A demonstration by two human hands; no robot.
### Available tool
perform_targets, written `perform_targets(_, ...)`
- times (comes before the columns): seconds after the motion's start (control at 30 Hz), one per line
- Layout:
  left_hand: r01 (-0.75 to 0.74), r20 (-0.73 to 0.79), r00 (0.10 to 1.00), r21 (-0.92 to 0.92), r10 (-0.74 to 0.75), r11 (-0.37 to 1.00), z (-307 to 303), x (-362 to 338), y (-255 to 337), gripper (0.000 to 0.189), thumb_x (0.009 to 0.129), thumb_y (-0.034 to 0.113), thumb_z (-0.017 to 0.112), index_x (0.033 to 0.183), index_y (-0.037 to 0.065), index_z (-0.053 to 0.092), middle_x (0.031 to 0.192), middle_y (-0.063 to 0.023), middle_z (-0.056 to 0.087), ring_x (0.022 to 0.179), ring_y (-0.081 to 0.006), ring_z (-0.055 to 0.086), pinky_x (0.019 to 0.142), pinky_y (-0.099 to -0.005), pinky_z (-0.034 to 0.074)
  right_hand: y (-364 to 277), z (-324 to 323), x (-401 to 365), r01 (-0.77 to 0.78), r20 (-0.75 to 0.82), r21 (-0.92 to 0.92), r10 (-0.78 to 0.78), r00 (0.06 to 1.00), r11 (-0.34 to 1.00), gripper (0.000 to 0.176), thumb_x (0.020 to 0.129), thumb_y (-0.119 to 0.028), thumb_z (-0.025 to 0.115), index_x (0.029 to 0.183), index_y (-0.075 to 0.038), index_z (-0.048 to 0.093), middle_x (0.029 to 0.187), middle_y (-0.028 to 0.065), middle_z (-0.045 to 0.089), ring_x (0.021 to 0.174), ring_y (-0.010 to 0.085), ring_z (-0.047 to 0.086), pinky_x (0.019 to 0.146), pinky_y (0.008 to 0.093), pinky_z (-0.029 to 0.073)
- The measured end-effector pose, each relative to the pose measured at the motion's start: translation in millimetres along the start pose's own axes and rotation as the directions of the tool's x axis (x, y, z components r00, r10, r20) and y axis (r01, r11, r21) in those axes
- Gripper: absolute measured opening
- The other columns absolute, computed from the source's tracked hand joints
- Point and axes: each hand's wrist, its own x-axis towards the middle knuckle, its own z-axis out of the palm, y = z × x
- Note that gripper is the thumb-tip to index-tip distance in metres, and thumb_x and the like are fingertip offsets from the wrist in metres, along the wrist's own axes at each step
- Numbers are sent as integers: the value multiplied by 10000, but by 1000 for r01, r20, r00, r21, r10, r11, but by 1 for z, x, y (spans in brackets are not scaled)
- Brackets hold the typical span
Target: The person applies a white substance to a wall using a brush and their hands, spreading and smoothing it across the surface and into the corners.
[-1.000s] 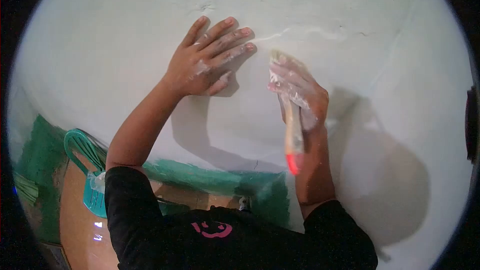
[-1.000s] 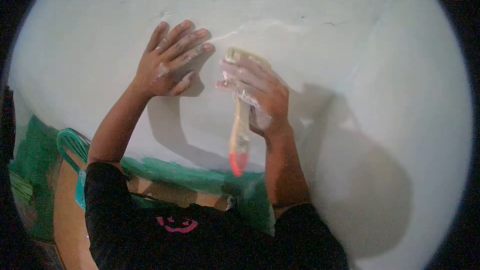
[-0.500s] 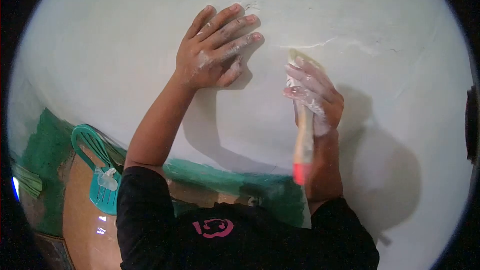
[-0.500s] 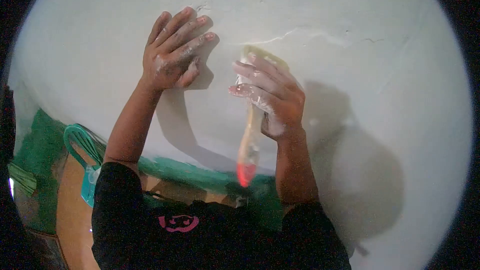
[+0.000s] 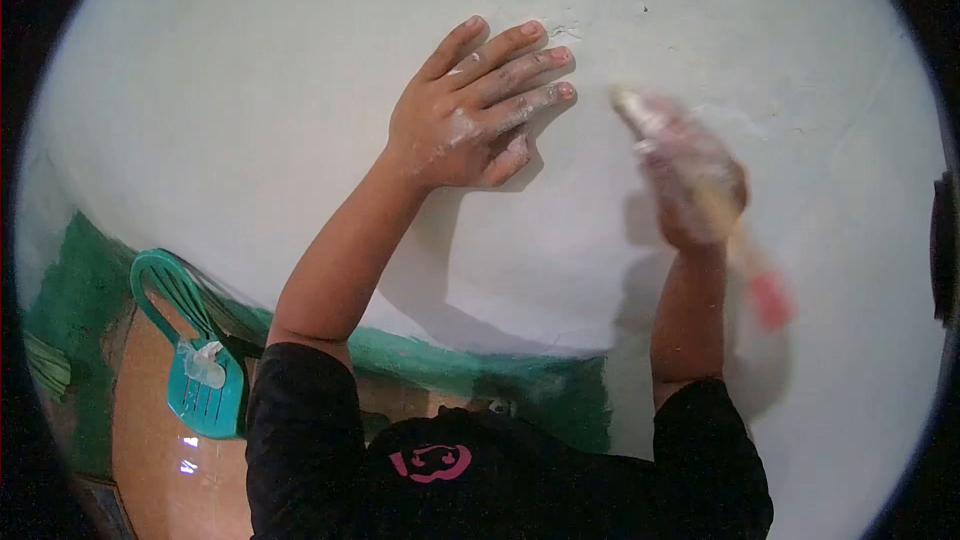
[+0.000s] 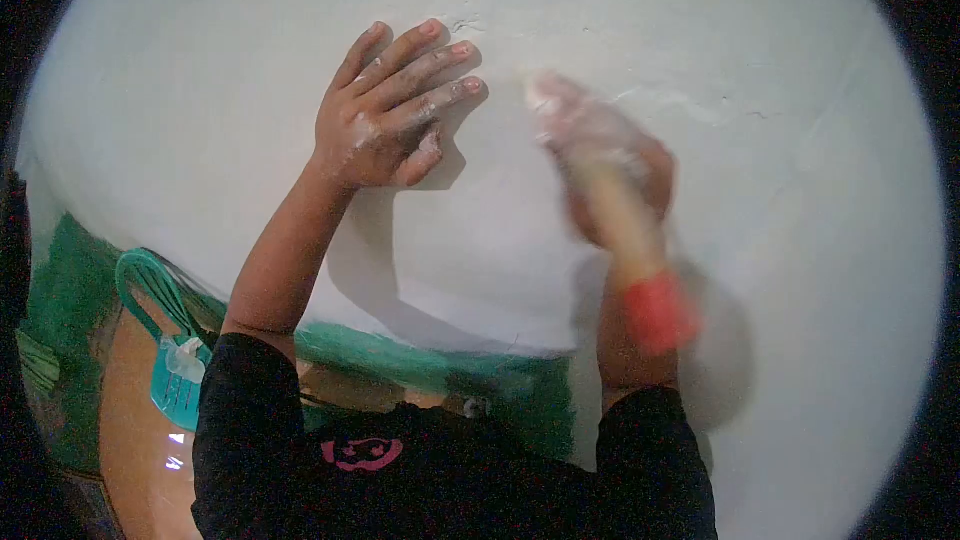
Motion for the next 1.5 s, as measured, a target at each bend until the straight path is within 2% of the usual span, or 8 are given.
perform_targets(0.23,-7,-4,1000,-7,7,1000,0,2,-2,516,665,221,539,1163,272,663,1328,37,564,1310,-200,444,1140,-442,252,14,-38,46,-230,-638,-120,102,763,966,233,883,0,611,1109,39,569,1200,211,597,1062,250,611,923,362,535)
perform_targets(0.3,-11,-16,1000,-7,11,1000,1,2,-1,514,667,224,537,1162,272,663,1326,37,564,1308,-200,447,1138,-442,254,25,-26,38,-52,-490,-52,20,872,997,238,875,-27,633,1096,54,600,1221,193,591,1055,247,620,898,381,543)
perform_targets(0.33,-6,-16,1000,-13,6,1000,0,3,-2,511,665,228,539,1159,271,663,1325,37,565,1305,-200,450,1135,-441,257,22,-40,24,86,10,-751,-118,993,655,231,847,-41,651,1068,27,647,1178,168,627,1035,232,639,881,377,538)
perform_targets(0.5,-14,-22,1000,3,14,1000,3,2,-5,500,663,244,546,1147,269,667,1320,41,569,1296,-201,462,1124,-438,268,-8,-5,32,-372,196,10,363,911,928,221,787,-33,674,1006,-6,680,1091,151,670,1003,234,661,884,349,528)
perform_targets(1.1,195,-69,980,86,-189,977,15,4,19,628,620,270,554,1244,278,623,1406,-1,495,1345,-237,394,1159,-433,176,4,-52,75,-453,-274,-272,383,882,849,270,827,-31,685,1093,-23,636,1049,118,678,985,193,638,868,346,529)
perform_targets(1.23,188,-90,979,85,-181,978,18,6,19,611,627,271,557,1234,287,628,1405,8,496,1356,-235,377,1167,-428,145,25,-63,63,297,203,-778,-226,953,554,306,767,2,689,1066,-53,660,945,69,713,899,231,691,779,346,568)
perform_targets(1.4,209,-68,977,89,-204,974,16,8,22,586,642,278,550,1222,297,634,1400,18,500,1369,-218,359,1182,-424,106,-9,-43,48,123,504,-425,121,855,897,315,775,-54,703,1086,-56,653,1067,94,688,1020,232,657,843,343,544)
perform_targets(1.5,235,-65,971,66,-231,970,16,8,23,578,640,276,569,1213,328,622,1412,68,475,1379,-171,329,1187,-405,96,14,-67,45,-455,-90,-69,449,889,888,367,824,-42,716,1151,29,566,1099,113,645,978,170,629,825,294,549)
